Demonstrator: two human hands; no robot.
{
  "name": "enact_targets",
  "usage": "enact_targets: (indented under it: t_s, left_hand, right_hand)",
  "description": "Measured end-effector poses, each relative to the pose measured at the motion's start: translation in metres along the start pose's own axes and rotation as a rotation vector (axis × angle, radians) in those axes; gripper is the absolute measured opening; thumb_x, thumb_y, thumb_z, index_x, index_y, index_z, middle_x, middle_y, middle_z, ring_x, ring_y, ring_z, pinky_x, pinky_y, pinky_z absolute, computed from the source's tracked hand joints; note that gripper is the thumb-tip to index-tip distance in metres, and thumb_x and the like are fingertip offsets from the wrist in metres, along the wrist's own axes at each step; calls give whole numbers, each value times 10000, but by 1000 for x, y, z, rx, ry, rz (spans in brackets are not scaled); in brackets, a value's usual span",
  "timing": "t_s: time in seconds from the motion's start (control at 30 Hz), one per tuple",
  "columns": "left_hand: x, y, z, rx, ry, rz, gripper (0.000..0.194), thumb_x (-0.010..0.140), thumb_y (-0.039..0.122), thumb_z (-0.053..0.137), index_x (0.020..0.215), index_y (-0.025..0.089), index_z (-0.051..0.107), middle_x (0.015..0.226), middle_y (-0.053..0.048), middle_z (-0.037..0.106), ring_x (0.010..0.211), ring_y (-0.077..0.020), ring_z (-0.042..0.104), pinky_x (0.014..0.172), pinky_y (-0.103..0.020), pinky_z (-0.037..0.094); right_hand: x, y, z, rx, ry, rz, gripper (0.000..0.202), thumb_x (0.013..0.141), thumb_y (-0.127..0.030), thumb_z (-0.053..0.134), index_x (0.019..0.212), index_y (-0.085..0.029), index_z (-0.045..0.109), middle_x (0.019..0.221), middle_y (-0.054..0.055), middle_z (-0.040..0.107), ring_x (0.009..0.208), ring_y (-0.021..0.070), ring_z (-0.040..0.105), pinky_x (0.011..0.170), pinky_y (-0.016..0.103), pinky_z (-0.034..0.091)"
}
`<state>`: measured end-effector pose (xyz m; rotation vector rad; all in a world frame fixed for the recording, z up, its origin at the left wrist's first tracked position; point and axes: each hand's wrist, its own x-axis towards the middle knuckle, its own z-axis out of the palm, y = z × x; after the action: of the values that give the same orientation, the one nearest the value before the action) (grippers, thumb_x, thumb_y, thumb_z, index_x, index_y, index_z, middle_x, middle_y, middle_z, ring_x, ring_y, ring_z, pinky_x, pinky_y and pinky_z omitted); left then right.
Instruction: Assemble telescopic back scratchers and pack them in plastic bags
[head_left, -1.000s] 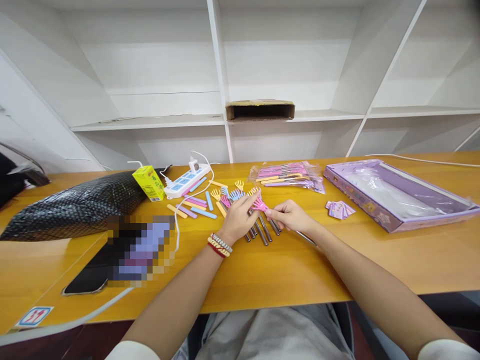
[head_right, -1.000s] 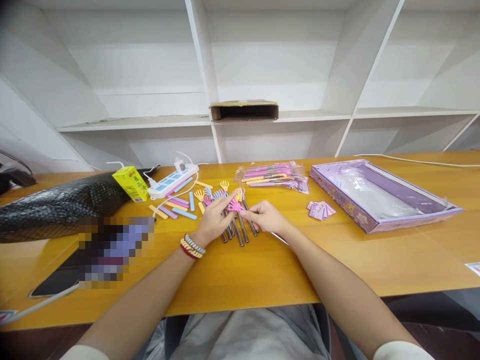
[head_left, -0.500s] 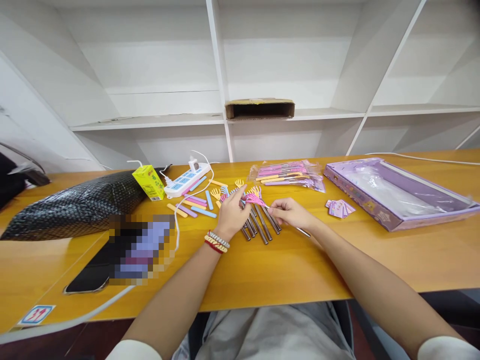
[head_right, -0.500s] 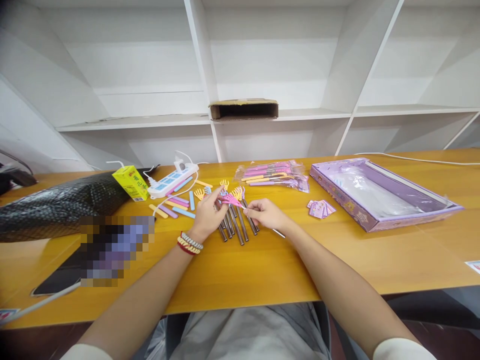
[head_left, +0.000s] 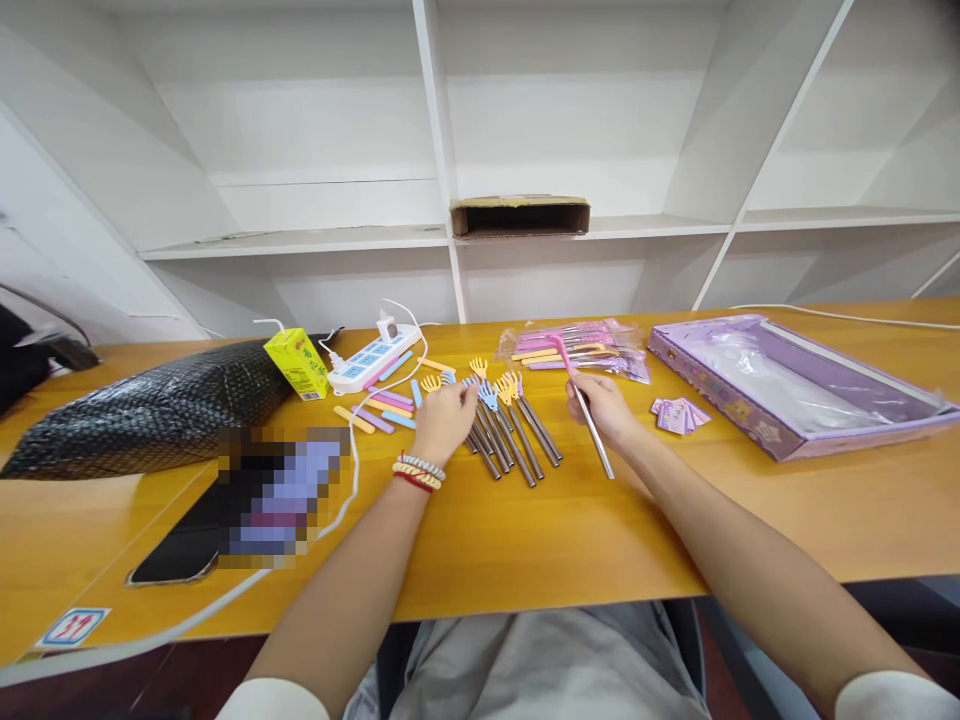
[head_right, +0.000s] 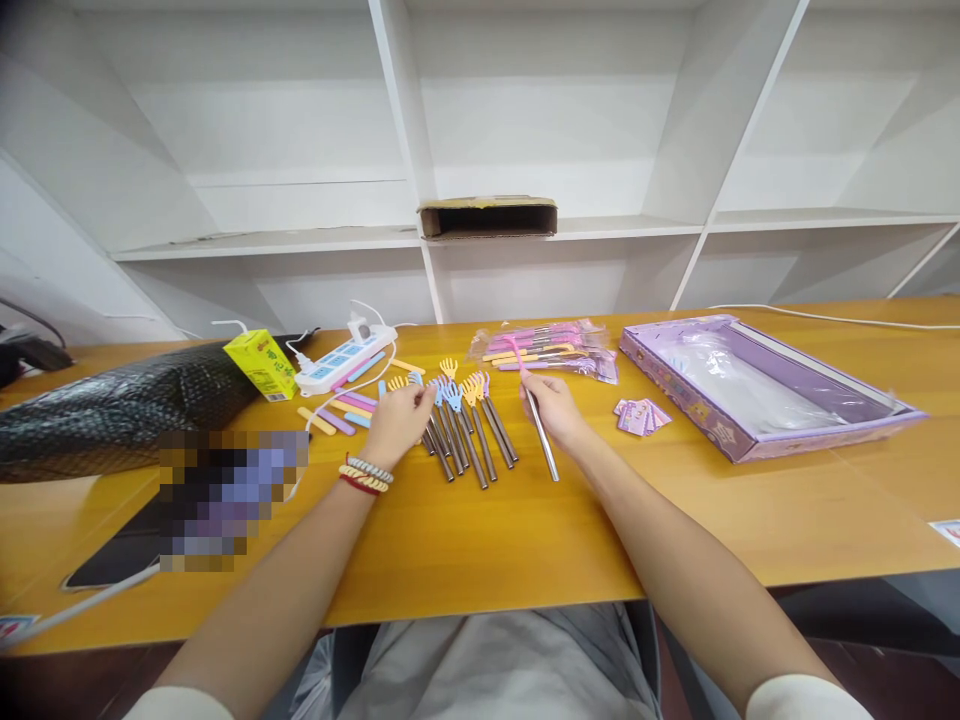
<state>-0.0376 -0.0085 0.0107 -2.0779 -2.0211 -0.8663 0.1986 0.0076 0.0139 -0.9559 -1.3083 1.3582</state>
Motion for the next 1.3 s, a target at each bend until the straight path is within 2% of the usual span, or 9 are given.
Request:
enact_targets:
  t_s: [0.2,0.33,0.43,0.53,0.67,0.77,1.0,1.3]
  left_hand:
    - [11,-44,-8,304,38,-205,246,770,219,422,850,129,636,873,-154,634,860,-275,577,703,-351,407]
    - [13,-59,-11,416,48,-341,299,721,247,472,889,69,643,960,-208,612,991,-344,528,790,-430,393]
    - [13,-60,-12,429,-10,-412,337,719,273,479,903,47,648,999,-232,597,1007,-356,521,805,-449,380]
    - [13,-57,-12,438,-57,-410,342,720,283,477,887,46,658,960,-230,610,986,-348,538,801,-439,377]
    - [13,-56,-12,459,-43,-373,351,708,299,475,880,60,665,924,-209,628,971,-335,555,787,-411,389]
    - [13,-58,-11,473,-32,-404,358,713,302,455,880,64,663,923,-202,635,959,-336,567,776,-409,394]
    - [15,-56,-12,404,-124,-494,362,727,327,452,924,92,643,897,-194,654,875,-321,609,775,-426,382]
    - [15,-57,-11,369,-51,-506,408,724,305,457,997,32,591,884,-228,651,857,-331,616,727,-407,416]
  right_hand:
    - [7,3,-6,88,101,28,337,724,-509,553,710,-176,499,380,-56,377,318,61,291,334,196,177]
    - [8,4,-7,114,87,16,323,719,-489,569,721,-173,501,378,-46,430,313,63,323,324,187,199]
    - [7,5,-6,125,79,20,329,716,-491,575,715,-171,501,368,-45,438,304,62,328,316,187,208]
    - [7,5,-5,119,70,25,335,714,-495,580,716,-169,504,360,-43,444,294,60,331,315,183,215]
    - [7,6,-4,121,67,17,334,711,-490,595,701,-166,514,352,-38,450,292,61,332,314,178,212]
    - [6,5,-3,119,62,8,328,708,-484,602,689,-166,521,353,-38,455,290,62,332,311,177,210]
    - [5,5,-2,110,41,11,325,706,-487,602,674,-173,523,356,-38,459,294,64,334,309,177,207]
    - [5,7,-2,71,19,-9,325,721,-485,586,684,-167,528,360,-34,471,296,64,345,315,173,217]
